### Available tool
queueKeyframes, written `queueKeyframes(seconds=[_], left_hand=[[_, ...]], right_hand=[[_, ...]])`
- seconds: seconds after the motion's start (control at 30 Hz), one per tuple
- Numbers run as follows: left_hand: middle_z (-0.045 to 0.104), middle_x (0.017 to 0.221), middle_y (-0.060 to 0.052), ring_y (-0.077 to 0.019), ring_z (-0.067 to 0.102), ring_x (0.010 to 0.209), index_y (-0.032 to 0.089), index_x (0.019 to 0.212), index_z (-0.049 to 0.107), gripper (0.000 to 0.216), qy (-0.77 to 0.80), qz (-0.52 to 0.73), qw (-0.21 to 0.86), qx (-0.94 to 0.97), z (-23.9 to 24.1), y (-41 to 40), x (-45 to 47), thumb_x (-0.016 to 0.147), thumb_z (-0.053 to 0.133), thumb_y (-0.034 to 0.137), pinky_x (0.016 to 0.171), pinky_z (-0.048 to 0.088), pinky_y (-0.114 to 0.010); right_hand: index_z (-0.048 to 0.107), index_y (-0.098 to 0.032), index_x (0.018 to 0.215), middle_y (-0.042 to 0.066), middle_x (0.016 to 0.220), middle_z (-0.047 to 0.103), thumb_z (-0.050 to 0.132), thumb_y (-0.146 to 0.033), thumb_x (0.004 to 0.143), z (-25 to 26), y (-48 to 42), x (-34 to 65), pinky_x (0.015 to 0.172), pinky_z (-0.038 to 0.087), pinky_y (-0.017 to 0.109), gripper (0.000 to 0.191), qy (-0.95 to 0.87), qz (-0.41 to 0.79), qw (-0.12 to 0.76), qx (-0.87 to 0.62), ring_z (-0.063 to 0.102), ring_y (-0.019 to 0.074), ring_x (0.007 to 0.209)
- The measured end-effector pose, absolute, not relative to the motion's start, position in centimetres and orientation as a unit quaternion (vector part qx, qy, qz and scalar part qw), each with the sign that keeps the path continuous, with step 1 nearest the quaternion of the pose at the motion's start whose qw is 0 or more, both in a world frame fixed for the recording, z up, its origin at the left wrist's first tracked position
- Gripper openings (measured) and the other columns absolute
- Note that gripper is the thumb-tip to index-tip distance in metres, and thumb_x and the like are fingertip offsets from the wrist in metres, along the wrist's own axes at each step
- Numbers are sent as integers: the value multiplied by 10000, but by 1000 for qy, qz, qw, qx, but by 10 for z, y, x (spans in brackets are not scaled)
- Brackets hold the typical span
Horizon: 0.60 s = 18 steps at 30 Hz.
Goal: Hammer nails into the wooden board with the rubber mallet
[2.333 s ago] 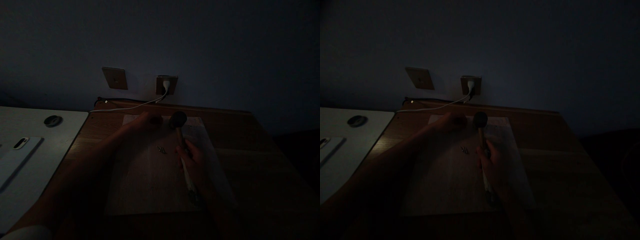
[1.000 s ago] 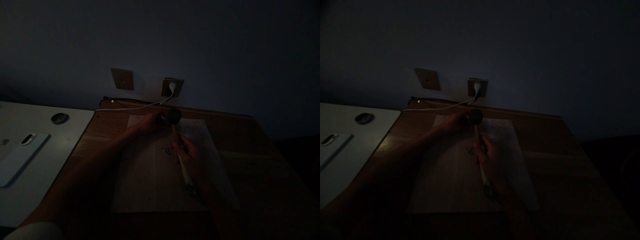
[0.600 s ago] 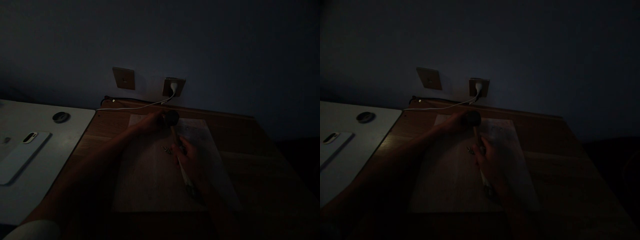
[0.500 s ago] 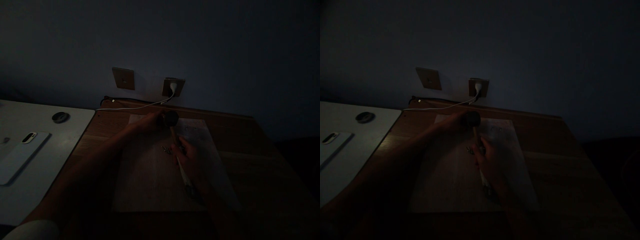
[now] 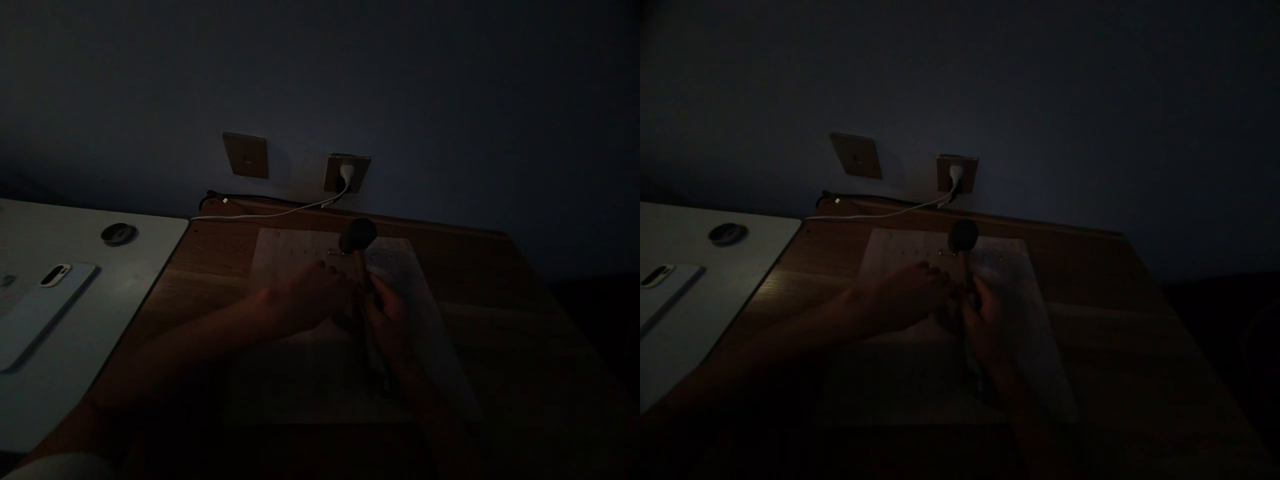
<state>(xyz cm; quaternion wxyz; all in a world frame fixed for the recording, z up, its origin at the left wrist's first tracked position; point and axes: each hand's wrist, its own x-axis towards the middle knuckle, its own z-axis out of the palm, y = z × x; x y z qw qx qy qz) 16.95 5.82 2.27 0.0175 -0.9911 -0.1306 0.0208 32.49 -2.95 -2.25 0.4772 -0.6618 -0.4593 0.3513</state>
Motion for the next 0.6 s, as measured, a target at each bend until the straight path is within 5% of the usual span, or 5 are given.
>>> queueKeyframes(seconds=[0.47,0.6], left_hand=[[764,931,-77,-218,730,809,174,1110,701,258,-129,21,-21,-991,29,78,167,872,659,83,634,478,-289],[745,973,-51,-172,688,791,199,1029,721,252,-179,-46,-124,-975,38,117,156,812,659,87,652,460,-255]], right_hand=[[738,-201,1095,71,932,760,645,-498,861,-22,-32,328,726,542,361,389,-442,328,491,-675,698,259,864],[697,-205,1135,-18,623,644,652,-560,866,-20,-35,323,497,488,299,448,-403,375,474,-687,612,186,539]])
